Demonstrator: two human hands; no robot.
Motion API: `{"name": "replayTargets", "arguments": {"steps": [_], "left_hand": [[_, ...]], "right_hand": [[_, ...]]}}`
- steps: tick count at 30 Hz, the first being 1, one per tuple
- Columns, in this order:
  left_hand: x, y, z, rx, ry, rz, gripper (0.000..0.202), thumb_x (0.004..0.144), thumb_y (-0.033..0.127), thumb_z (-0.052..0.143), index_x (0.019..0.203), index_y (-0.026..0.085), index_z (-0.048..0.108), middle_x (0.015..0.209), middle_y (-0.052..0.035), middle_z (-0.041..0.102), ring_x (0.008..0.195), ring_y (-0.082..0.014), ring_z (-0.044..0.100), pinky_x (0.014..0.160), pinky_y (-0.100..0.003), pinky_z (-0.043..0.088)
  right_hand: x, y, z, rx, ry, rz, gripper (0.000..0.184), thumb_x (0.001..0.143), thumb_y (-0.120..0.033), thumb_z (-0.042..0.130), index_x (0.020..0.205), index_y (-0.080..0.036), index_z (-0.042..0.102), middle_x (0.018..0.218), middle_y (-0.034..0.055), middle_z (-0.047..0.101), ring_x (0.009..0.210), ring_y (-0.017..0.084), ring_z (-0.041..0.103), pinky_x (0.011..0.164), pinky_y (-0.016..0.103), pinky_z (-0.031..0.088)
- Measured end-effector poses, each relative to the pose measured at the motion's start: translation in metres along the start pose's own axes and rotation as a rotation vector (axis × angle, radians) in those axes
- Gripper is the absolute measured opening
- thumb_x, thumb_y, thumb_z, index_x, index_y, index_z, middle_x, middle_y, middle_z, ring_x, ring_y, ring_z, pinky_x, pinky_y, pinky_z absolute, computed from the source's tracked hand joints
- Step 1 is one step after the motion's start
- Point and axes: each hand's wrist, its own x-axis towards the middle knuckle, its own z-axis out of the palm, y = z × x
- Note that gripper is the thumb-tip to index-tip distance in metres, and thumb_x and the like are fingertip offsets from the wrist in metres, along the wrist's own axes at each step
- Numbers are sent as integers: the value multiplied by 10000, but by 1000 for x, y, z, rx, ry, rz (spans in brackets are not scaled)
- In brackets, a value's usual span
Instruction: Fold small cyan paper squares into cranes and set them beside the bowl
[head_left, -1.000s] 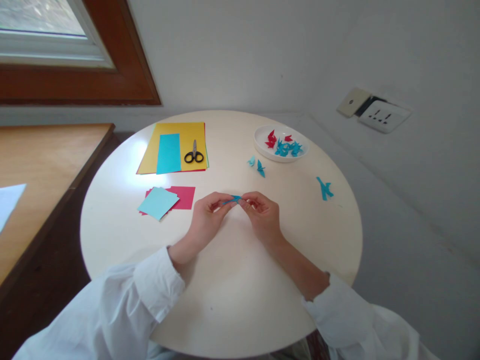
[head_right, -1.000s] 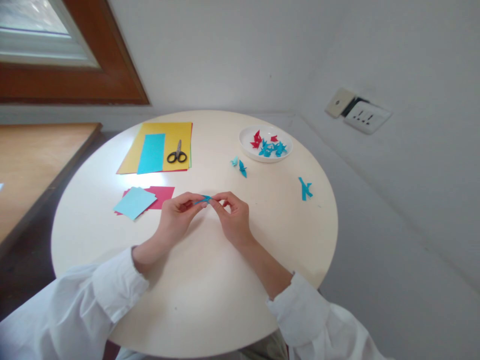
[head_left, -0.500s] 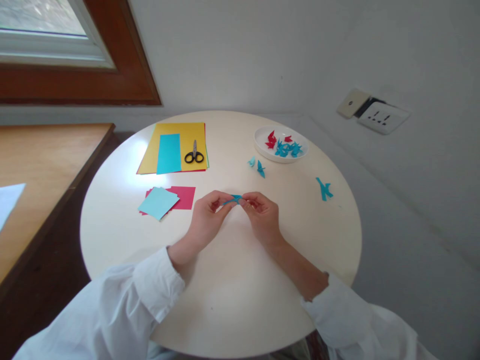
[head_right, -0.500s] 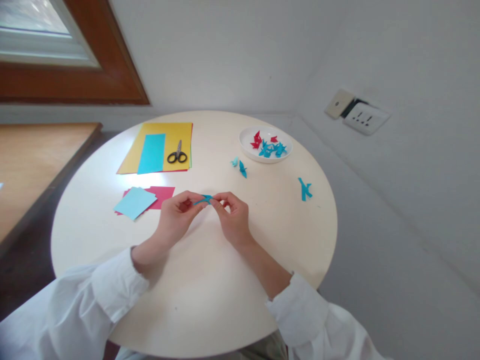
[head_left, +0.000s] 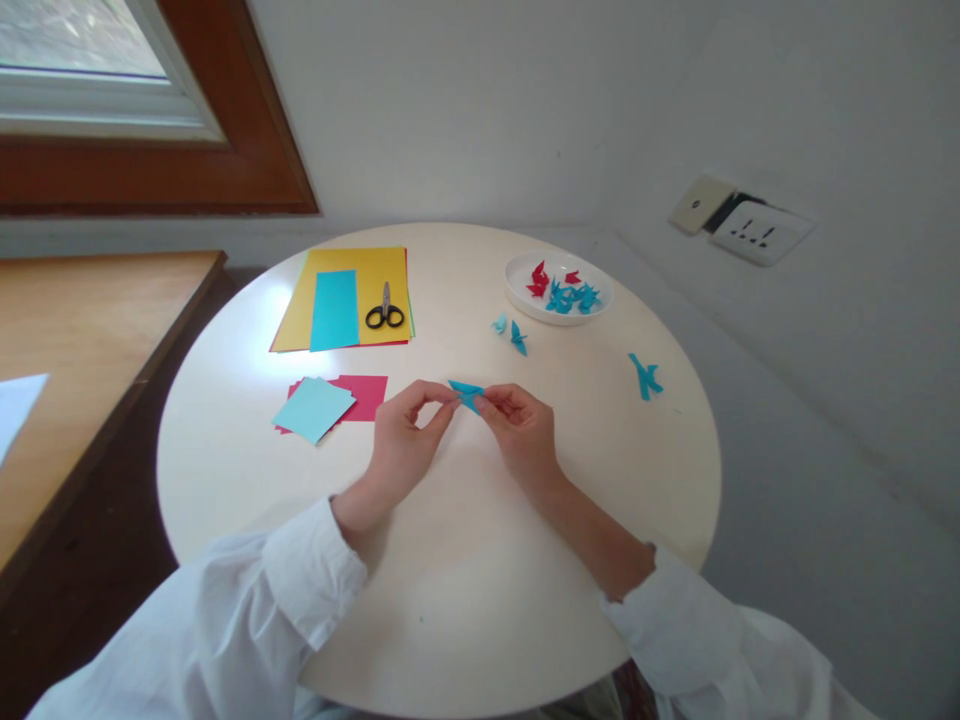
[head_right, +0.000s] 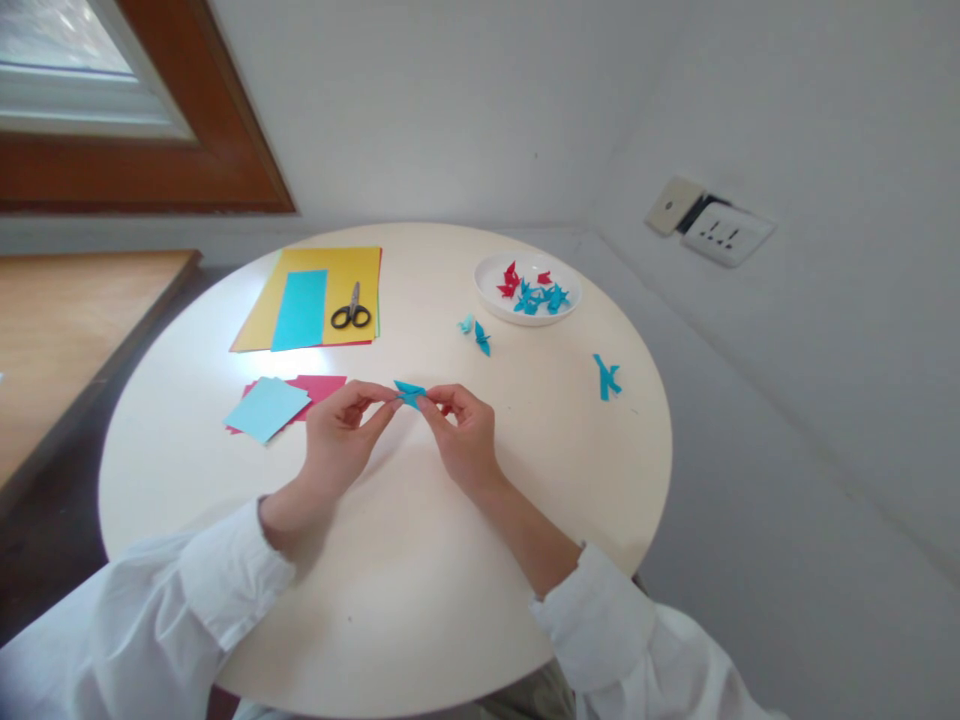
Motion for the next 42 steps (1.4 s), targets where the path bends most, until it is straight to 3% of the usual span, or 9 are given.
{"name": "replayTargets", "arguments": {"steps": [5,12,19,26,33,39,42], "left_hand": [[2,8,2,-114,2,-17,92,664,165,676,737,177,620,726,-15,657,716,-132,617,688,-256,497],[4,12,2,-211,-111,-156,51,648,193,702,664,181,655,768,-43,701,775,-170,639,776,-323,506],[4,11,2,-222,-107,-145,81,643,190,699,607,177,627,865,-69,714,890,-194,640,871,-366,474],[2,10,3,-249,-138,-220,145,672,238,690,628,166,572,883,-93,719,869,-211,662,802,-349,496],[3,9,3,-227,-94,-293,229,648,306,709,607,167,531,726,-51,712,720,-189,662,643,-300,504],[5,3,2,-321,-62,-349,232,614,279,729,626,161,529,671,-29,687,688,-169,652,658,-304,505],[5,0,2,-383,-70,-375,230,619,283,726,647,157,536,689,-28,688,689,-154,647,674,-300,502]], "right_hand": [[0,-2,1,18,7,14,145,645,-307,679,692,-182,622,676,11,637,639,138,561,638,287,453],[0,-3,0,18,-12,1,136,658,-302,662,697,-182,609,680,8,627,644,138,563,632,282,445],[0,-2,0,-20,-37,-17,132,686,-312,636,718,-191,595,703,13,616,674,147,570,631,280,450],[0,-1,-1,-181,-62,-140,95,754,-297,575,751,-203,580,728,5,619,691,140,553,653,278,434],[-1,-7,-2,-333,-74,-207,71,778,-257,542,727,-208,550,673,-14,589,624,126,504,605,271,400],[0,-7,-3,-380,-66,-323,67,741,-261,588,711,-215,549,785,18,573,773,160,532,676,297,430],[-1,-7,-4,-336,-107,-308,58,753,-265,584,730,-219,558,810,17,605,774,158,555,707,303,443]]}}
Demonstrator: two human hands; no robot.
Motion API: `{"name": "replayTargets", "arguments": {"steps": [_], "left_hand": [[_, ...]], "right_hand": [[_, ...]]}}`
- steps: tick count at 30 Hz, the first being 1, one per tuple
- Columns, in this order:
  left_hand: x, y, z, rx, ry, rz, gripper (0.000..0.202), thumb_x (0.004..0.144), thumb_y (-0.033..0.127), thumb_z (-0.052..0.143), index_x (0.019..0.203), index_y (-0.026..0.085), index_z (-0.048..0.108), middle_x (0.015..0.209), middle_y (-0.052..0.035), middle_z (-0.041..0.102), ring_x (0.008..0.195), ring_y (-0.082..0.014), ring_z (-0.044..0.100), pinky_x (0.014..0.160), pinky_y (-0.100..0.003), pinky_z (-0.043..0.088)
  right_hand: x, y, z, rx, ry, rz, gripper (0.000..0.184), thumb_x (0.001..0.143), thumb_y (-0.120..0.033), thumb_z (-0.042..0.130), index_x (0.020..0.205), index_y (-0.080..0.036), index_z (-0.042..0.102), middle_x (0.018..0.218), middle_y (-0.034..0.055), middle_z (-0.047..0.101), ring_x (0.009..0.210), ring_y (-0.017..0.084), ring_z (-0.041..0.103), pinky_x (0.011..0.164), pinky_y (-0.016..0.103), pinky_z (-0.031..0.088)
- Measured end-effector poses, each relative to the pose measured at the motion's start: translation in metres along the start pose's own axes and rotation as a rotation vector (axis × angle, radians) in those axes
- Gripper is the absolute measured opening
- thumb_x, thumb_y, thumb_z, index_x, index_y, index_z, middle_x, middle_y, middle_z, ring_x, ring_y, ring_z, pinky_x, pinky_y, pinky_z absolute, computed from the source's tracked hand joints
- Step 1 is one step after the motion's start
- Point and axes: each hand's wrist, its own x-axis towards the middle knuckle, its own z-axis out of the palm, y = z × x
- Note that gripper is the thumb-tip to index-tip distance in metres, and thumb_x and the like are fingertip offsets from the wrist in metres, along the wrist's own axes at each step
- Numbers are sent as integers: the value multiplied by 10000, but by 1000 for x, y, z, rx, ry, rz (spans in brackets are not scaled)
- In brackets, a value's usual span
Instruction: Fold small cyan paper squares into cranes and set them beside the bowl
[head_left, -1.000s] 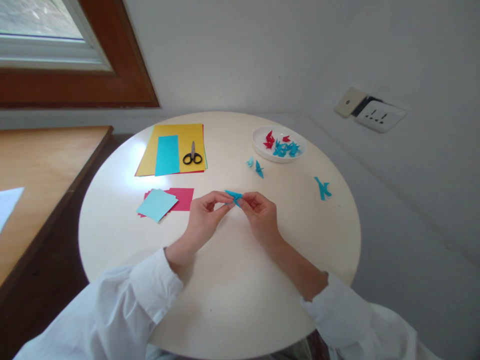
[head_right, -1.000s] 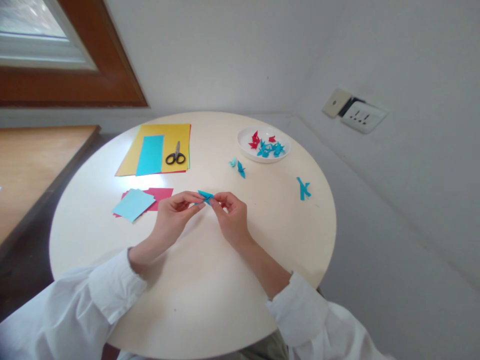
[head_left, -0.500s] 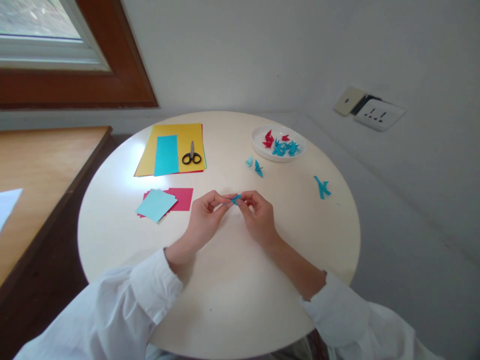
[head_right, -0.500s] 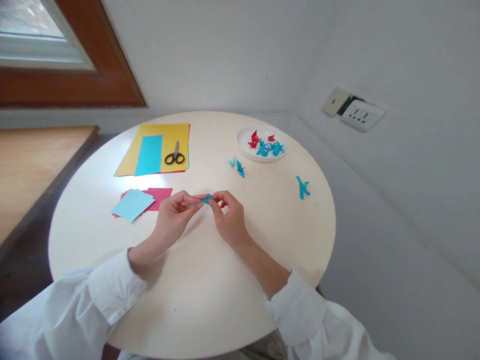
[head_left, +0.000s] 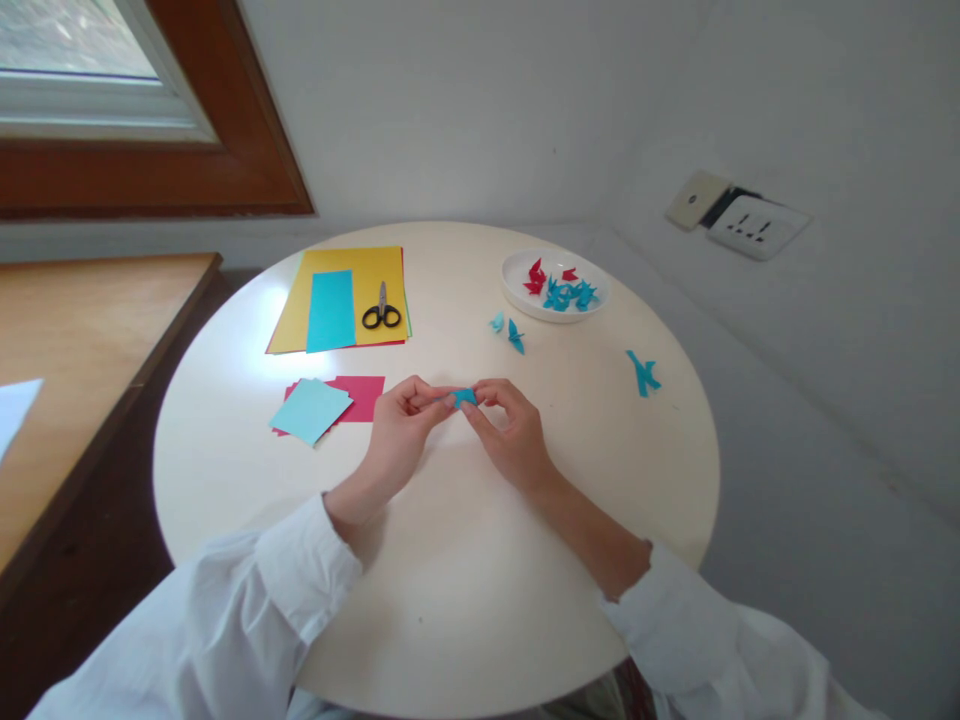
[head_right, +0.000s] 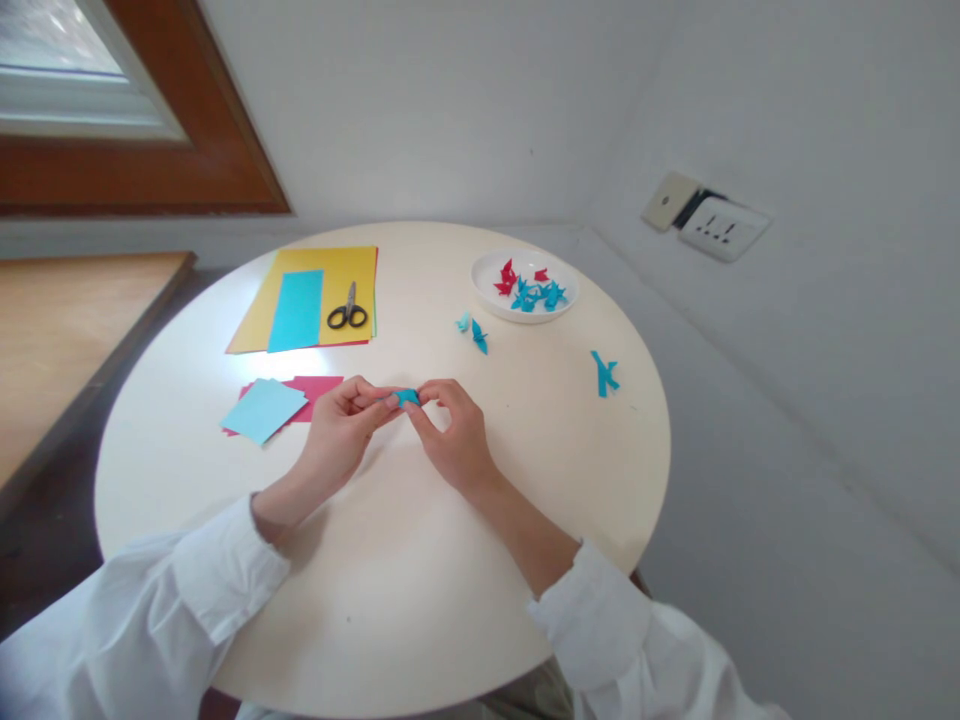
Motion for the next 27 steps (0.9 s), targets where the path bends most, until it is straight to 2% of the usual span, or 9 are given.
{"name": "replayTargets", "arguments": {"steps": [6,10,15,22,27], "left_hand": [[0,2,-1,-7,-18,25,216,621,265,736,679,157,557,703,-13,671,669,-122,624,657,-258,486],[1,6,0,72,-49,22,211,612,269,741,735,164,606,604,25,609,577,-91,569,566,-213,447],[3,6,0,200,-139,9,165,667,298,687,745,154,676,732,-39,667,696,-147,596,631,-258,458],[2,3,-3,172,-87,33,153,688,302,668,706,155,631,689,-19,629,664,-128,564,638,-253,442],[2,0,-4,182,-86,64,165,706,308,658,720,156,594,687,-3,589,674,-122,547,651,-252,435]], "right_hand": [[-1,0,0,63,-3,47,80,752,-263,591,696,-209,576,697,0,611,672,143,549,658,286,438],[-2,2,0,84,-65,54,69,755,-249,578,708,-200,590,688,3,606,641,135,529,634,278,433],[-3,4,0,64,-92,50,70,751,-243,581,699,-197,592,668,-2,599,628,130,517,622,271,426],[-4,3,3,202,-27,197,120,722,-297,626,719,-177,621,693,12,634,625,129,552,609,260,449],[-4,1,4,203,-3,222,128,702,-300,639,702,-172,629,673,11,639,611,125,554,606,252,456]]}}
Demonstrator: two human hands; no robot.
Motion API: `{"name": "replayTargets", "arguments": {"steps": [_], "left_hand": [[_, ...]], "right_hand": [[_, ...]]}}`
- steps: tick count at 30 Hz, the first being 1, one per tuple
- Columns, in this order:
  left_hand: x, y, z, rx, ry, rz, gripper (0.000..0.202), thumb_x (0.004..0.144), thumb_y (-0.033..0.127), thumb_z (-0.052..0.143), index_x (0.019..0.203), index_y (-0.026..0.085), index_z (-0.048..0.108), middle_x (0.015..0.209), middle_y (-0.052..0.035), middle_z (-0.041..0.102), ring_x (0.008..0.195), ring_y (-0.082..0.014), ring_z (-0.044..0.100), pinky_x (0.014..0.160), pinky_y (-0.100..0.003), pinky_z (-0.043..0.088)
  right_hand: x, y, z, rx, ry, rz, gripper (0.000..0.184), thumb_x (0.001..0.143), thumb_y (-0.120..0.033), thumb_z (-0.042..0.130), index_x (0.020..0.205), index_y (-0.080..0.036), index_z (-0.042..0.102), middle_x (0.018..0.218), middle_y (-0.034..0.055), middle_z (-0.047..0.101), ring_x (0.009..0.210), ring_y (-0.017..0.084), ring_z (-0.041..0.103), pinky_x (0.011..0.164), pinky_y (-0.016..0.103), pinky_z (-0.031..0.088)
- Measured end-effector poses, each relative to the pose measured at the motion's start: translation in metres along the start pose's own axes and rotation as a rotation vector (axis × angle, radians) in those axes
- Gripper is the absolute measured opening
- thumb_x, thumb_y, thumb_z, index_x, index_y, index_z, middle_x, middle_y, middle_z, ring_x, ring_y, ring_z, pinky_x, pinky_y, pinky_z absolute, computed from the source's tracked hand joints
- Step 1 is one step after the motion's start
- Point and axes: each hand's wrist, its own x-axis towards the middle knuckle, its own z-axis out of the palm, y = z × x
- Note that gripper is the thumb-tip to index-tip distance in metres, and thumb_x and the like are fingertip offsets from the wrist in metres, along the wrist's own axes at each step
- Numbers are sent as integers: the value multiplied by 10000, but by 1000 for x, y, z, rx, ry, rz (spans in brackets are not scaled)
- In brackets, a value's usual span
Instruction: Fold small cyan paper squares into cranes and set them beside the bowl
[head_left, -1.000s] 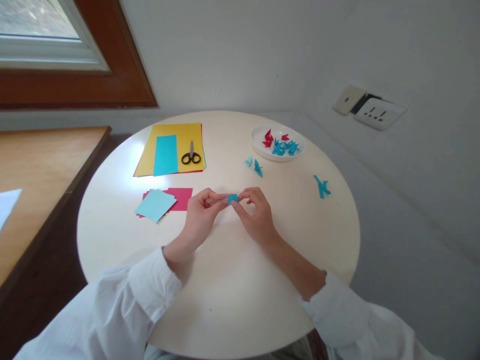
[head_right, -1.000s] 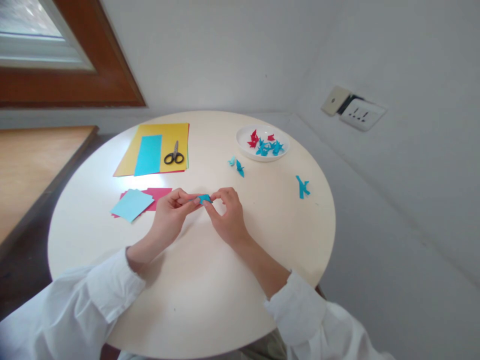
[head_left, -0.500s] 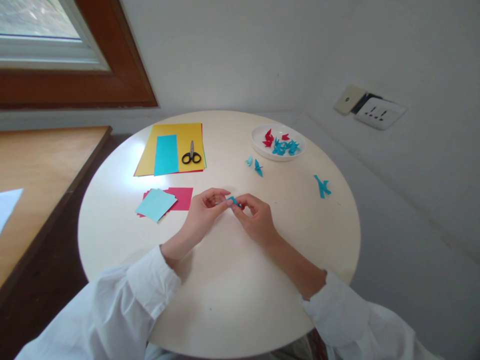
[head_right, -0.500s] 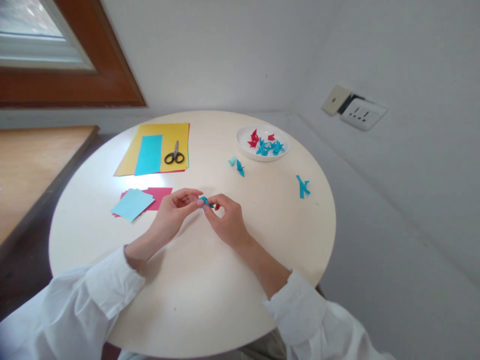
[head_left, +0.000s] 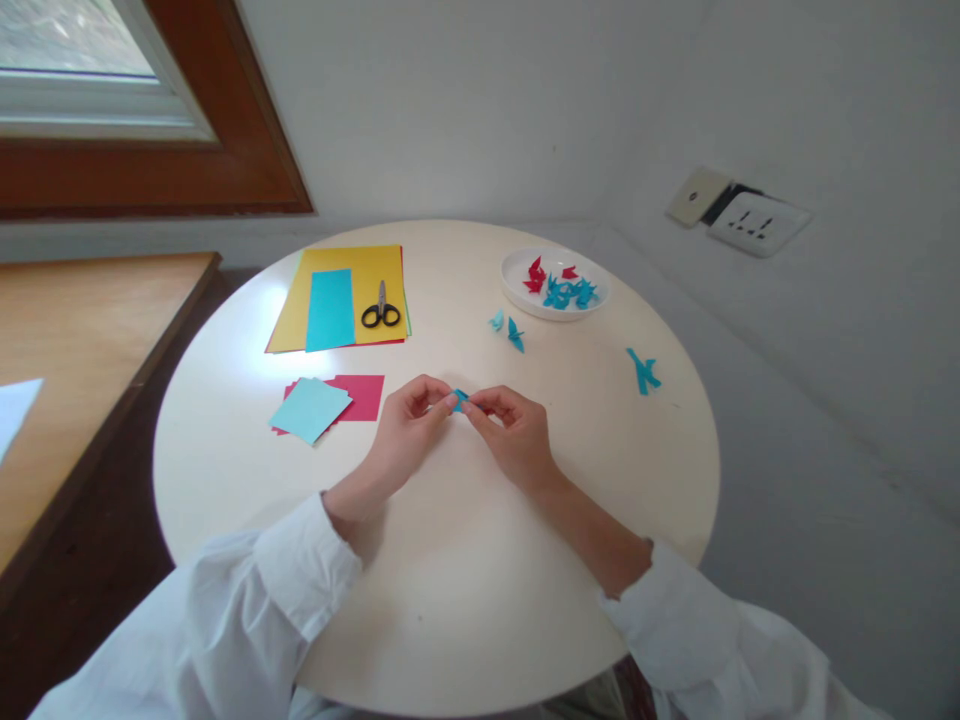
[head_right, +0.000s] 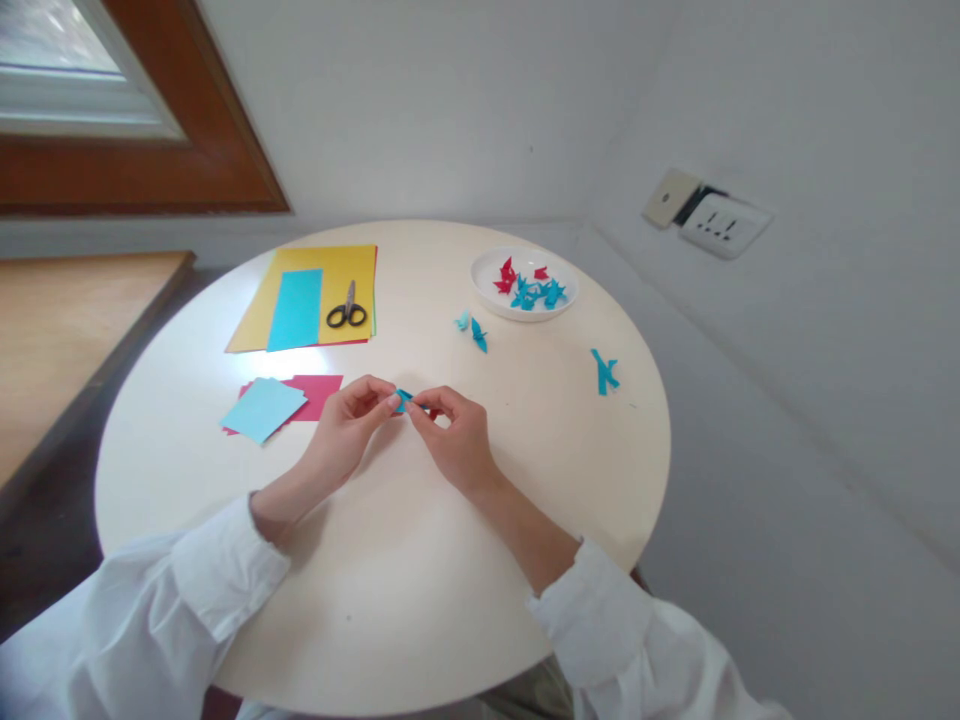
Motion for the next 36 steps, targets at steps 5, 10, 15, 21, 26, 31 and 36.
{"name": "replayTargets", "arguments": {"steps": [5,10,15,21,26,31,36], "left_hand": [[1,1,0,11,-9,-42,167,700,302,661,749,151,608,696,-10,601,661,-120,545,642,-253,430],[2,0,-1,-25,-53,-61,167,688,301,671,739,145,640,705,-17,622,657,-114,543,624,-239,418],[1,-2,0,-77,1,-93,159,684,297,673,707,145,631,661,1,606,634,-101,534,605,-227,409],[0,1,2,-162,48,-137,166,675,290,674,663,145,594,639,9,588,624,-101,536,612,-236,420],[-1,3,3,-161,54,-152,175,670,290,676,665,143,582,631,13,565,596,-90,508,576,-224,401],[-1,4,4,-121,68,-146,181,661,293,677,665,142,577,627,11,555,588,-89,488,561,-222,383],[-2,6,6,-106,60,-133,192,660,300,671,637,146,559,594,20,536,570,-86,470,547,-221,369]], "right_hand": [[0,1,-1,-33,-24,-30,111,709,-288,628,699,-178,632,667,7,642,603,124,553,599,249,458],[0,4,-1,-38,-73,-59,98,724,-275,615,711,-180,636,675,6,644,621,125,564,616,249,463],[2,3,0,14,-24,8,111,703,-288,631,694,-177,626,677,10,645,634,133,579,622,256,475],[3,3,-1,101,21,71,124,682,-296,639,669,-176,612,649,5,633,619,129,583,627,264,487],[3,3,1,185,-4,126,200,618,-309,702,734,-184,597,721,11,644,674,139,610,644,266,495],[4,3,2,180,-46,155,185,635,-323,687,722,-174,618,694,16,649,639,132,594,631,265,479],[5,0,2,102,-90,142,164,664,-331,648,650,-174,603,614,-3,623,581,119,554,577,246,446]]}}
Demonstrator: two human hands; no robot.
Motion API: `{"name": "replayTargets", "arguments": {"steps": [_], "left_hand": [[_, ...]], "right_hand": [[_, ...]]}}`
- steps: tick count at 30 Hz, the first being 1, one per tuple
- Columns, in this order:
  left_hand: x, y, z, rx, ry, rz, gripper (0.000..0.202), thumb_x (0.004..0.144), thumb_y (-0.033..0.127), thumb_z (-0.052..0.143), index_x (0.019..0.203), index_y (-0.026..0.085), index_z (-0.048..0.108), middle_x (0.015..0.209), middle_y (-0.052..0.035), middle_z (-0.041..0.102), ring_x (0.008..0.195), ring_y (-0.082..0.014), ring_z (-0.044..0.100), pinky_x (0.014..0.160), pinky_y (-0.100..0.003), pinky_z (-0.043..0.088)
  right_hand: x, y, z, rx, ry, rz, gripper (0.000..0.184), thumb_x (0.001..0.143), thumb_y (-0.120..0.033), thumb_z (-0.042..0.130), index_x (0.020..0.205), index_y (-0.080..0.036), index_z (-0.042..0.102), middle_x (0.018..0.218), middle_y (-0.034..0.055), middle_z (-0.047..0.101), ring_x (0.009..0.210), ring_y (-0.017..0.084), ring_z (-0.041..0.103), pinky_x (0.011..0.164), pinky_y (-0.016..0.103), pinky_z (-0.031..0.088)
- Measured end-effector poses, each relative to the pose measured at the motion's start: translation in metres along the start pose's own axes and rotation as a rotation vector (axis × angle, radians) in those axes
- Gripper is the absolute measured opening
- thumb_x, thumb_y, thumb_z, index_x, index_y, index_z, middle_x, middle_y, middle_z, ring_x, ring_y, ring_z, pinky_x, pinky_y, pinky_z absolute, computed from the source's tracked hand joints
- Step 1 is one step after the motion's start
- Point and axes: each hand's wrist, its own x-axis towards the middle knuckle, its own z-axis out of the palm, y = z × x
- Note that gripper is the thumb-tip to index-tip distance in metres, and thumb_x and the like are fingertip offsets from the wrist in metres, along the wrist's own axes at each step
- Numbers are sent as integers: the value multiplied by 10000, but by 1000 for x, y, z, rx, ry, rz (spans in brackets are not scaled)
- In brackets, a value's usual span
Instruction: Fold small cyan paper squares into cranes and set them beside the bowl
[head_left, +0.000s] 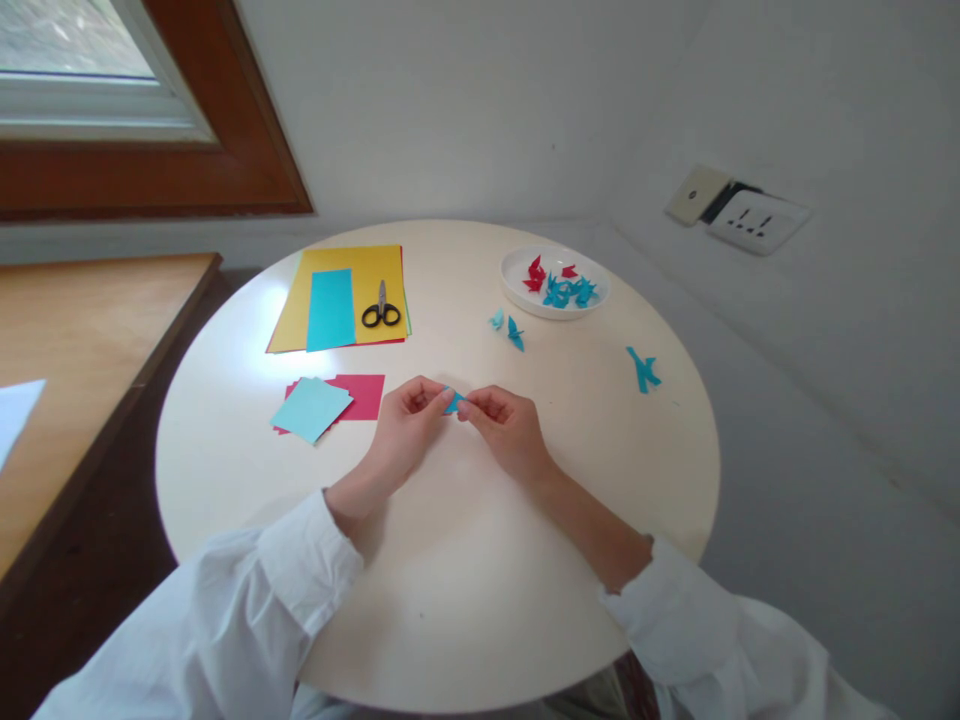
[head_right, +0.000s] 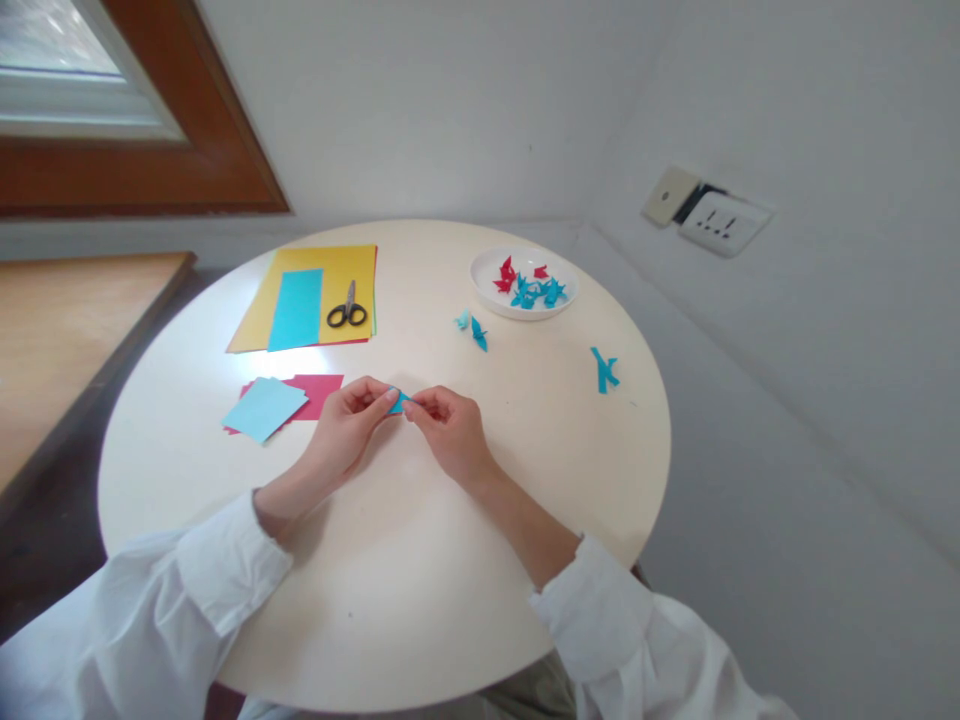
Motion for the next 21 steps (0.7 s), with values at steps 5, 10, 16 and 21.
{"name": "replayTargets", "arguments": {"steps": [5,10,16,21], "left_hand": [[0,0,0,14,38,21,231,638,295,693,578,152,522,551,35,509,532,-75,443,518,-213,352],[1,-2,-3,21,-42,6,181,660,311,676,666,143,608,647,-4,591,613,-105,524,586,-237,409],[2,-3,-4,12,-40,15,165,664,305,673,658,148,625,664,-4,604,625,-106,524,592,-230,403],[1,-6,-4,-15,-66,18,155,672,285,670,653,146,605,621,18,563,593,-90,500,573,-217,392]], "right_hand": [[0,0,-2,-73,1,-55,181,710,-331,593,623,-172,575,576,-8,592,539,106,510,532,232,405],[-1,1,-4,-132,-30,-85,189,729,-327,568,615,-176,564,563,-13,569,520,102,480,521,236,384],[-1,2,-3,-98,-45,-90,176,715,-344,589,653,-180,582,613,-3,603,577,116,526,570,246,420],[-1,3,0,-99,-91,-77,183,703,-359,610,671,-179,614,638,-2,618,604,125,530,579,249,414]]}}
